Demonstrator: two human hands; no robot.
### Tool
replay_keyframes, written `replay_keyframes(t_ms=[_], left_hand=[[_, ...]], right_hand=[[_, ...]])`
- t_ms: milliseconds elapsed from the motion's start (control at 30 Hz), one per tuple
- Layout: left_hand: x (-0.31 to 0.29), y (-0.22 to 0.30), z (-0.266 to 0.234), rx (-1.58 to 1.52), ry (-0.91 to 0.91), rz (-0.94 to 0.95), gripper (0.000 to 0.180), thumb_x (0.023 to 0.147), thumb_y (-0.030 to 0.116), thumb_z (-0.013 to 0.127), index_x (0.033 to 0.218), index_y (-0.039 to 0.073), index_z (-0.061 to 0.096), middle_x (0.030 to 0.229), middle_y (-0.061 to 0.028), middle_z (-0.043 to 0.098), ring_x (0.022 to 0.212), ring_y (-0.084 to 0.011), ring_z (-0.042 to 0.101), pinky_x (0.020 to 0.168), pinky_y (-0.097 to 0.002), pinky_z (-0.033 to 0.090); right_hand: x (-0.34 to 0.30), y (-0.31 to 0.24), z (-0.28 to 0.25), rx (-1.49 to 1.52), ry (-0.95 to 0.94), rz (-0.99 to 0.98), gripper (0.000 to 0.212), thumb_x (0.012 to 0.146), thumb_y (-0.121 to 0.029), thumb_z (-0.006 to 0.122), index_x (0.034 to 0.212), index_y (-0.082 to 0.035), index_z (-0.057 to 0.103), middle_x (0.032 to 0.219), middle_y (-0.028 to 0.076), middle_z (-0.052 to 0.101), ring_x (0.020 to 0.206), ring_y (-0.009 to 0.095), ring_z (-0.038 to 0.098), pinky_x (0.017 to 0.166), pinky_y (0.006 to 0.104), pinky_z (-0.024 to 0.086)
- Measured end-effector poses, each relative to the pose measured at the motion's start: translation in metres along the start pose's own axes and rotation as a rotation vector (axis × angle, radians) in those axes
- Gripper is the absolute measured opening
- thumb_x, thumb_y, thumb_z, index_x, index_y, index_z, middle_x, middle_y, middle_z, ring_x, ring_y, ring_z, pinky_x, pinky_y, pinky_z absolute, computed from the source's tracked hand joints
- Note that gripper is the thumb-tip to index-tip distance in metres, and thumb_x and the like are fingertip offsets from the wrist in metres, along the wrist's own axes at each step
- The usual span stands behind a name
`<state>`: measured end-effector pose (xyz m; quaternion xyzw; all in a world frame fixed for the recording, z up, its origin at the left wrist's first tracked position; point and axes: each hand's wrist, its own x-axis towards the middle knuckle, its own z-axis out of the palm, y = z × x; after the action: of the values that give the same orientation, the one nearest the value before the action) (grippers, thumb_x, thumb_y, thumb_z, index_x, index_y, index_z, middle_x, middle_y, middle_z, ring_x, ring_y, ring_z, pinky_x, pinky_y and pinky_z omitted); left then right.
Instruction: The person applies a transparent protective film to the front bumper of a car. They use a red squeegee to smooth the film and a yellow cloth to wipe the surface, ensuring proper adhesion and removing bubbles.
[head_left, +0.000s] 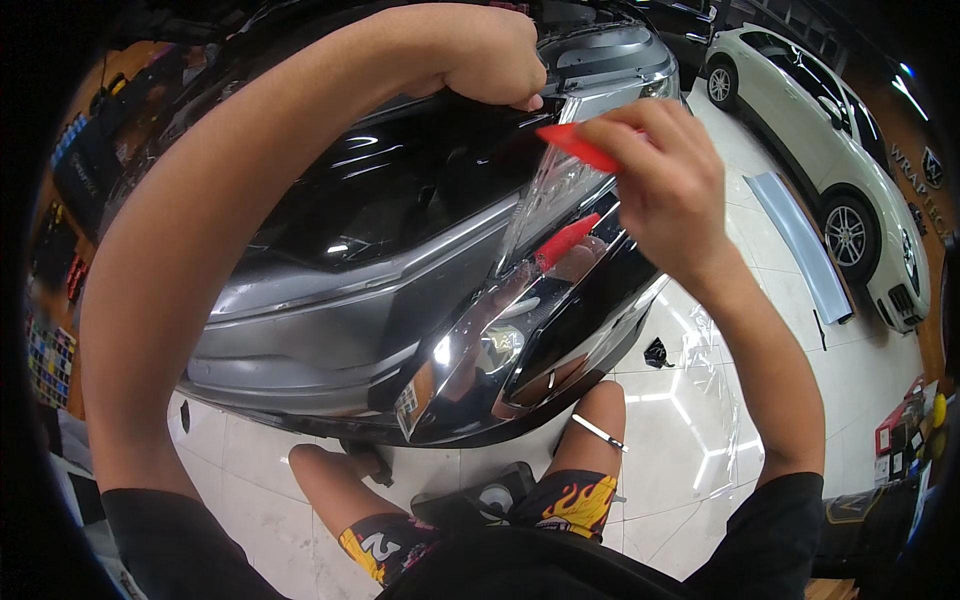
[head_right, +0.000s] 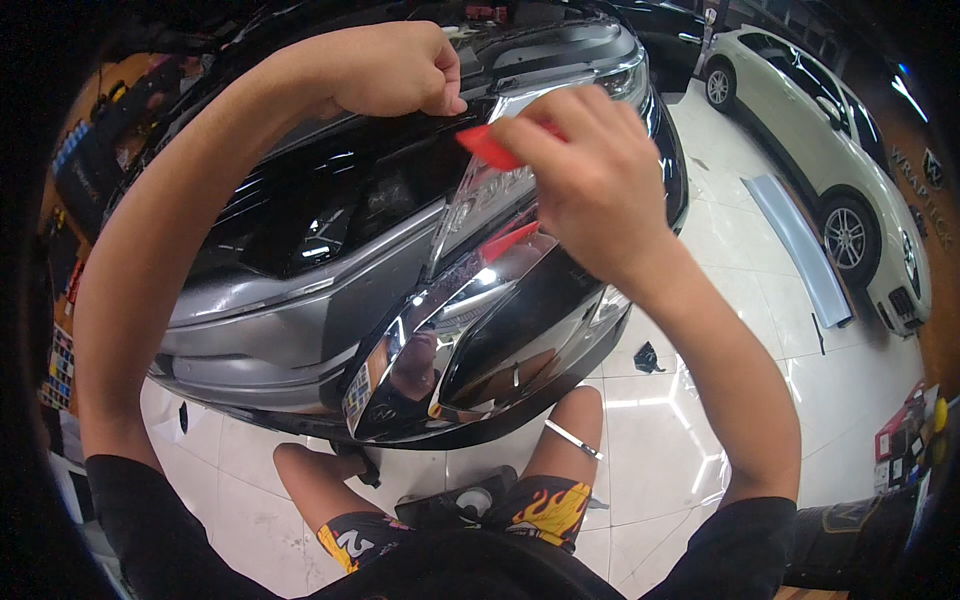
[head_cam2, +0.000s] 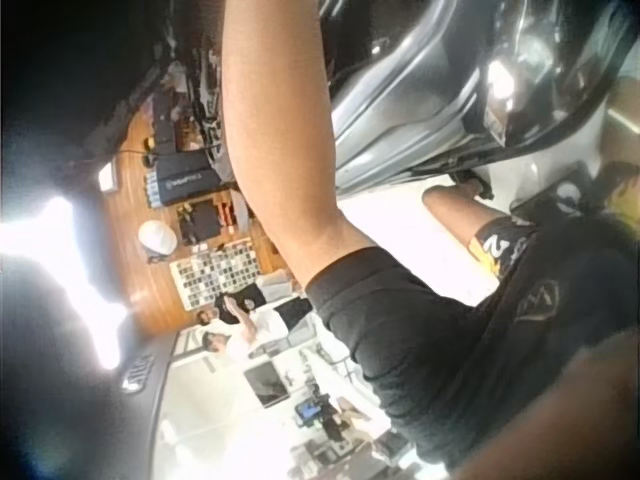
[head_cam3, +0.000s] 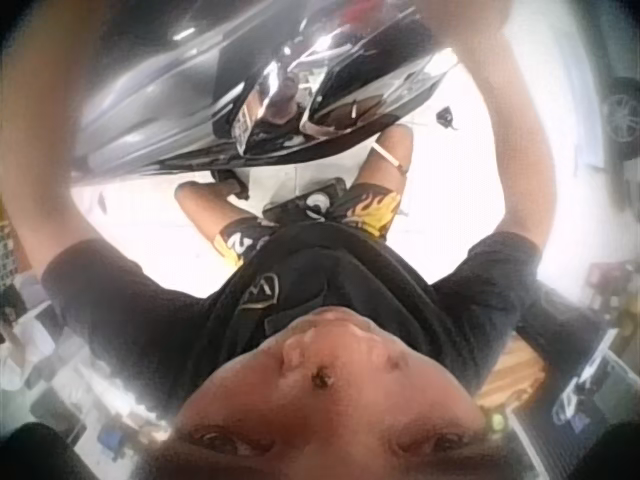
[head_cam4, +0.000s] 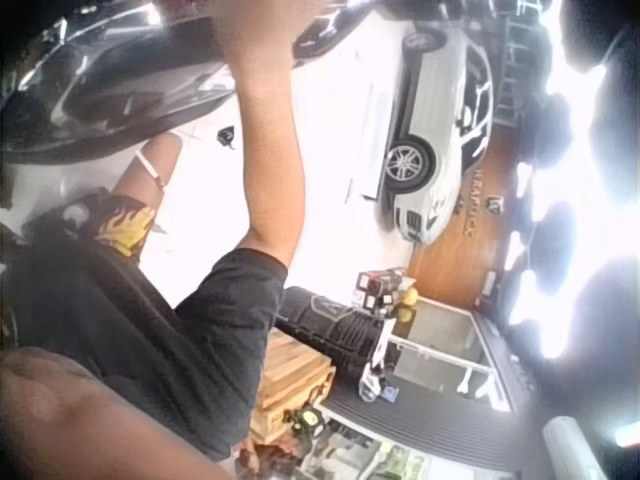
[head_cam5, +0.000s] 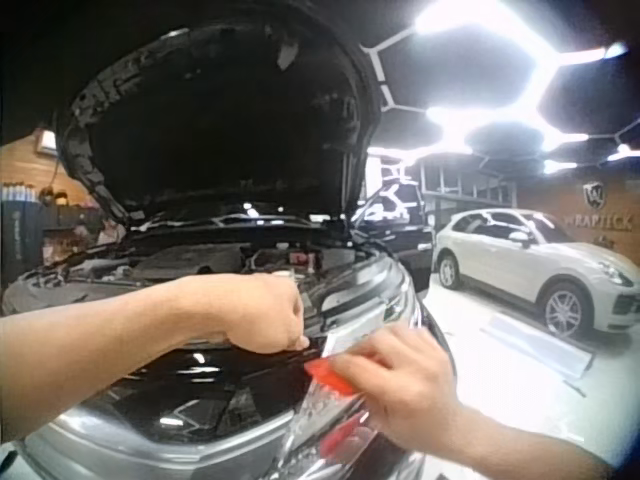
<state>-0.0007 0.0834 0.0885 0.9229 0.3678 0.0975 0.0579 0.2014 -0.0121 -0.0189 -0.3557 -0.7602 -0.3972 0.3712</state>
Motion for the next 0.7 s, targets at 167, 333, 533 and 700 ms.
replay_keyframes(t_ms=[167,333,533,700], left_hand=[[0.000,0.000,-0.003,0.000,-0.005,-0.009,0.021,0.093,0.021,0.075,0.089,0.000,0.075,0.077,-0.0103,0.068,0.079,-0.0222,0.060,0.078,-0.0394,0.046],[-0.002,0.002,-0.005,-0.004,-0.002,0.024,0.023,0.092,0.023,0.075,0.091,-0.001,0.078,0.077,-0.0118,0.069,0.076,-0.0227,0.062,0.075,-0.0401,0.047],[-0.002,-0.004,0.003,-0.029,0.041,0.060,0.027,0.089,0.023,0.076,0.097,-0.003,0.079,0.081,-0.0145,0.072,0.077,-0.0246,0.066,0.075,-0.0410,0.050],[-0.004,0.003,0.004,0.036,0.075,0.000,0.028,0.088,0.022,0.077,0.098,-0.004,0.079,0.083,-0.0164,0.073,0.078,-0.0282,0.069,0.076,-0.0406,0.052]], right_hand=[[0.005,-0.009,0.016,-0.068,0.043,-0.087,0.034,0.071,-0.003,0.074,0.104,-0.013,0.074,0.103,0.002,0.070,0.103,0.026,0.066,0.085,0.0401,0.049],[0.010,-0.004,0.020,-0.066,0.068,-0.110,0.035,0.070,-0.003,0.074,0.105,-0.012,0.074,0.102,0.002,0.071,0.105,0.025,0.066,0.088,0.0418,0.049],[0.022,-0.001,0.016,-0.140,-0.035,-0.144,0.030,0.070,-0.002,0.072,0.099,-0.010,0.070,0.094,0.003,0.065,0.098,0.025,0.065,0.082,0.0383,0.048],[0.027,0.016,-0.006,-0.225,-0.185,-0.146,0.030,0.073,0.000,0.072,0.101,-0.011,0.068,0.097,0.002,0.065,0.097,0.024,0.063,0.083,0.0387,0.046]])
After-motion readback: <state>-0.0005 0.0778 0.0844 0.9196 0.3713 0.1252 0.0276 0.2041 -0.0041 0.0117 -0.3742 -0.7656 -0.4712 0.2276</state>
